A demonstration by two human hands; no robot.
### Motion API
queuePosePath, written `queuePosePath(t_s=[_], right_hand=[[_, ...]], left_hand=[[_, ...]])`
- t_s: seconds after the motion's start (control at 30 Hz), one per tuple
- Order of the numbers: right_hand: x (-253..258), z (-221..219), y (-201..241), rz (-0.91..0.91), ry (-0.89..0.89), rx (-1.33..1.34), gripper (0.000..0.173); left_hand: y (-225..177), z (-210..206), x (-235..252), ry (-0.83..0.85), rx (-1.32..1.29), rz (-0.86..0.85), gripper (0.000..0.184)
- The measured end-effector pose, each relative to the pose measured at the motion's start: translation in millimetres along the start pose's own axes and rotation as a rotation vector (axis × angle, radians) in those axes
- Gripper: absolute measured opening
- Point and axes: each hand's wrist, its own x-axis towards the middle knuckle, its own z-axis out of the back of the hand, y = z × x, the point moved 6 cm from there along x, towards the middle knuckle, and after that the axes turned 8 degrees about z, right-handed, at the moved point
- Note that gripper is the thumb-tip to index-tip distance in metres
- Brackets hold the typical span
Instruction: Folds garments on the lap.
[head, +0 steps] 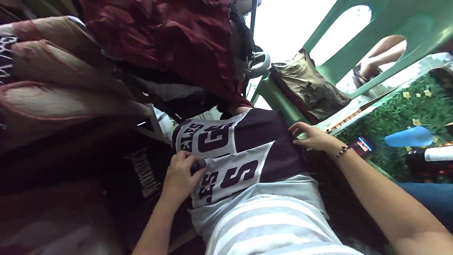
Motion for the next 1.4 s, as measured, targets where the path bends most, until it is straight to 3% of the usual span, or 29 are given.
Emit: queuePosePath(t_s=[0.07, 0.2, 0.3, 0.4, 0.57, 0.7, 0.77, 0.83, 0.97, 1.07, 1.2, 1.4], right_hand=[[-1, 1, 1, -0.049, 0.057, 0.048, 0.044], [0, 19, 18, -0.010, 0.090, 0.063, 0.013], [5, 36, 32, 0.030, 0.050, 0.110, 0.009], [21, 39, 24, 0.024, 0.092, 0.048, 0.010], [44, 42, 14, -0.009, -0.025, -0.080, 0.036], [57, 24, 37, 0.079, -0.206, -0.056, 0.046], [66, 3, 39, 0.071, -0.200, -0.105, 0.055], [76, -19, 31, 0.015, -0.186, -0.132, 0.063], [84, -37, 23, -0.082, -0.256, -0.181, 0.064], [82, -37, 21, -0.110, -0.266, -0.201, 0.065], [84, -36, 17, -0.117, -0.245, -0.198, 0.066], [113, -28, 27, -0.136, -0.129, -0.300, 0.069]], left_hand=[[-2, 1, -1, 0.051, -0.090, 0.014, 0.027], [1, 15, -4, 0.089, -0.302, 0.070, 0.022], [8, 22, -4, 0.086, -0.421, 0.116, 0.023], [14, 21, 2, 0.088, -0.356, 0.136, 0.023], [7, 39, 31, 0.028, -0.082, 0.191, 0.061], [-12, 53, 79, -0.102, 0.049, 0.073, 0.047], [-12, 43, 114, -0.011, 0.090, 0.108, 0.045], [-4, 18, 149, 0.207, 0.149, 0.195, 0.048], [11, -38, 203, 0.516, 0.310, 0.239, 0.059], [19, -65, 228, 0.605, 0.312, 0.280, 0.069], [35, -85, 245, 0.694, 0.369, 0.262, 0.064], [61, -53, 246, 0.658, 0.299, 0.403, 0.067]])
